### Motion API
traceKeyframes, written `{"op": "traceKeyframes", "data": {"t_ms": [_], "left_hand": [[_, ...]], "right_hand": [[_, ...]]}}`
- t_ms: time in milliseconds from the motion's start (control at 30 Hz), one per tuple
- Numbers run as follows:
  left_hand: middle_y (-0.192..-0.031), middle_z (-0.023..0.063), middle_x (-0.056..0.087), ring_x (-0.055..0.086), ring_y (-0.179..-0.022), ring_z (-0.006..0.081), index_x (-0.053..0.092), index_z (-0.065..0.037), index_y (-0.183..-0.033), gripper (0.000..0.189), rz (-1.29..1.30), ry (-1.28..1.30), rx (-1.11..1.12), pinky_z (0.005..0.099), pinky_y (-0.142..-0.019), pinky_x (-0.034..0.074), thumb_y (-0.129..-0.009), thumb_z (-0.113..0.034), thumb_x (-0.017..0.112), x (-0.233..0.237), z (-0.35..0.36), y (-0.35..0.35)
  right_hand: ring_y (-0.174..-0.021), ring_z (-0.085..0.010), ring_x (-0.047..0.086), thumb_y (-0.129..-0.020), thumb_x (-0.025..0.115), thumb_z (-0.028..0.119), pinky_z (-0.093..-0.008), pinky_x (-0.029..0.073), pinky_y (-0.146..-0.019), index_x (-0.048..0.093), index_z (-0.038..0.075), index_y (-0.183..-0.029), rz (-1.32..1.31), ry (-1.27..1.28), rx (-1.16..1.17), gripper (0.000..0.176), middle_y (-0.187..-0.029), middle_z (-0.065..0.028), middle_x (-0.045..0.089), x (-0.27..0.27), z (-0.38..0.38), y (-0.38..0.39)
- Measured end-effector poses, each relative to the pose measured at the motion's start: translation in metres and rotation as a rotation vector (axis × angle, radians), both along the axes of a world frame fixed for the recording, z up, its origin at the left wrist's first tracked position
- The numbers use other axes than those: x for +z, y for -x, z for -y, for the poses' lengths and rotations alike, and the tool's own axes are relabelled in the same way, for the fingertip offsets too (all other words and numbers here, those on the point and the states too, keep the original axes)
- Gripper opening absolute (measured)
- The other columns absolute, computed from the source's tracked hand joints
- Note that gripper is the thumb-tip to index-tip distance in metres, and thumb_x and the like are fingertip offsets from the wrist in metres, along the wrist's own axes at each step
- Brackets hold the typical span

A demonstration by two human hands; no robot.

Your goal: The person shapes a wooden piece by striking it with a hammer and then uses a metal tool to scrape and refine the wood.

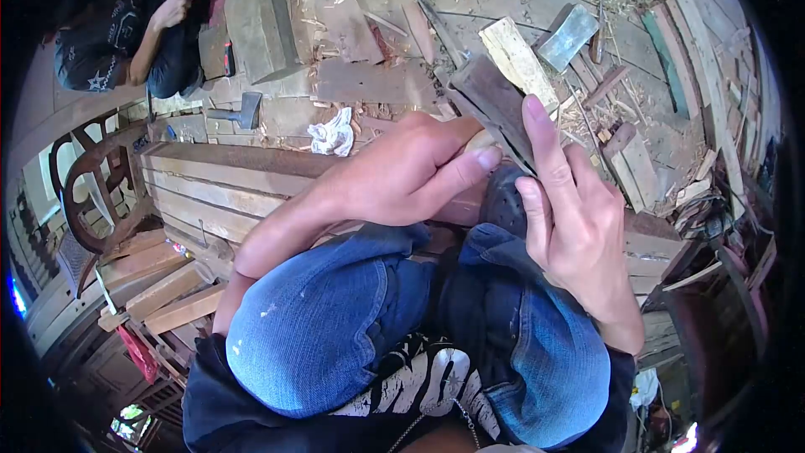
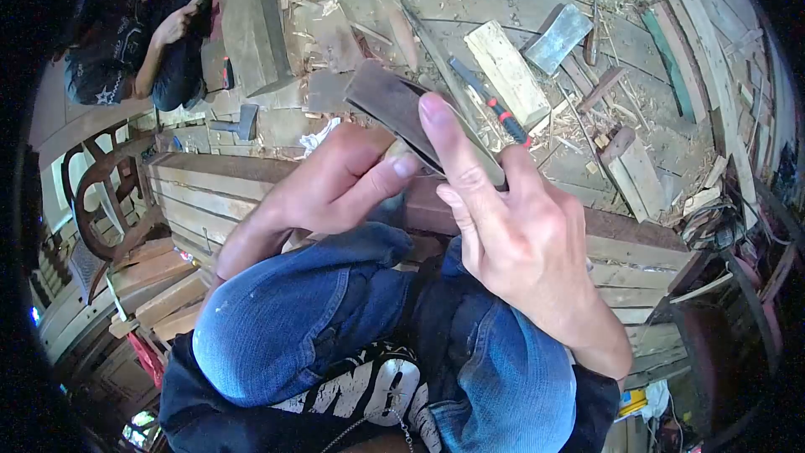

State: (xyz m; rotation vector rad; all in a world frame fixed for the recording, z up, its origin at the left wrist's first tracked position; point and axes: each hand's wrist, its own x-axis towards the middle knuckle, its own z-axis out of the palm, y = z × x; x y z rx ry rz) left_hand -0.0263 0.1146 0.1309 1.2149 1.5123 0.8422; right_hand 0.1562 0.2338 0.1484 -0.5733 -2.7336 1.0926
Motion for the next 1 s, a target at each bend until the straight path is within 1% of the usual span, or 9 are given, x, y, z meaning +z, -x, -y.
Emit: {"op": "traceKeyframes", "data": {"t_ms": [100, 133, 200, 267, 367, 600, 633, 767, 1000], "left_hand": [[-0.066, 0.0241, 0.058, 0.060, -0.065, 0.0434, 0.054, 0.004, -0.086, 0.034, 0.040, -0.016, 0.010, 0.0457, -0.058, 0.046, -0.098, -0.027, 0.049, 0.000, 0.001, 0.000], [-0.065, 0.0239, 0.057, 0.060, -0.064, 0.0433, 0.054, 0.004, -0.085, 0.034, 0.021, -0.045, 0.029, 0.0456, -0.057, 0.045, -0.098, -0.027, 0.050, -0.003, 0.001, 0.000], [-0.064, 0.0236, 0.056, 0.060, -0.064, 0.0431, 0.054, 0.003, -0.085, 0.033, 0.013, -0.069, 0.052, 0.0454, -0.057, 0.045, -0.098, -0.027, 0.050, -0.005, 0.002, -0.005], [-0.063, 0.0228, 0.056, 0.060, -0.063, 0.0427, 0.054, 0.003, -0.085, 0.033, 0.028, -0.009, -0.005, 0.0450, -0.057, 0.045, -0.098, -0.028, 0.050, -0.004, 0.000, -0.004], [-0.062, 0.0222, 0.055, 0.059, -0.062, 0.0424, 0.054, 0.002, -0.085, 0.033, 0.057, -0.049, 0.005, 0.0449, -0.056, 0.045, -0.098, -0.028, 0.050, -0.006, 0.002, -0.003], [-0.062, 0.0223, 0.055, 0.059, -0.061, 0.0413, 0.055, 0.002, -0.087, 0.033, 0.074, -0.023, -0.019, 0.0442, -0.056, 0.044, -0.099, -0.027, 0.049, -0.010, 0.001, -0.004], [-0.063, 0.0224, 0.055, 0.059, -0.062, 0.0411, 0.055, 0.002, -0.089, 0.033, 0.104, -0.054, -0.004, 0.0441, -0.057, 0.045, -0.099, -0.028, 0.048, -0.010, 0.003, -0.005], [-0.065, 0.0223, 0.057, 0.061, -0.064, 0.0407, 0.057, 0.003, -0.094, 0.033, 0.173, -0.032, -0.013, 0.0441, -0.059, 0.046, -0.099, -0.029, 0.048, -0.009, 0.003, -0.003], [-0.064, 0.0217, 0.057, 0.060, -0.061, 0.0395, 0.057, 0.003, -0.092, 0.034, 0.193, -0.015, -0.015, 0.0435, -0.057, 0.045, -0.100, -0.029, 0.046, -0.004, 0.004, 0.000]], "right_hand": [[-0.070, -0.0316, 0.062, -0.088, 0.059, 0.004, -0.0394, 0.052, -0.065, 0.044, -0.001, -0.140, 0.115, 0.079, 0.043, 0.054, -0.093, -0.0212, 0.062, 0.012, 0.000, -0.004], [-0.070, -0.0316, 0.062, -0.088, 0.059, 0.004, -0.0394, 0.052, -0.065, 0.044, -0.001, -0.140, 0.116, 0.078, 0.043, 0.054, -0.093, -0.0212, 0.062, 0.005, 0.000, -0.002], [-0.051, -0.0282, 0.054, -0.085, 0.065, 0.009, -0.0409, 0.048, -0.049, 0.046, 0.017, -0.142, -0.109, 0.065, -0.014, 0.061, -0.072, -0.0133, 0.053, -0.012, -0.001, -0.001], [-0.051, -0.0280, 0.054, -0.087, 0.062, 0.009, -0.0410, 0.049, -0.052, 0.046, 0.014, -0.142, -0.038, 0.105, -0.008, 0.057, -0.073, -0.0152, 0.057, -0.007, -0.005, 0.006], [-0.056, -0.0276, 0.055, -0.089, 0.060, 0.008, -0.0413, 0.050, -0.056, 0.044, 0.005, -0.142, -0.178, 0.160, 0.004, 0.055, -0.096, -0.0180, 0.065, -0.012, -0.003, 0.003], [-0.076, -0.0327, 0.065, -0.091, 0.056, 0.005, -0.0388, 0.053, -0.070, 0.042, 0.001, -0.141, -0.105, 0.329, 0.011, 0.051, -0.123, -0.0205, 0.060, -0.005, -0.006, 0.006], [-0.086, -0.0345, 0.067, -0.092, 0.055, 0.006, -0.0385, 0.053, -0.076, 0.041, -0.002, -0.140, -0.231, 0.282, 0.022, 0.051, -0.128, -0.0212, 0.057, -0.012, -0.005, 0.003], [-0.099, -0.0367, 0.065, -0.093, 0.054, 0.007, -0.0372, 0.052, -0.083, 0.040, -0.003, -0.140, -0.173, 0.337, 0.052, 0.050, -0.132, -0.0229, 0.054, -0.008, -0.007, 0.000], [-0.099, -0.0387, 0.065, -0.093, 0.053, 0.006, -0.0381, 0.052, -0.085, 0.040, -0.003, -0.140, -0.129, 0.404, 0.027, 0.049, -0.130, -0.0246, 0.055, 0.000, -0.003, -0.003]]}}
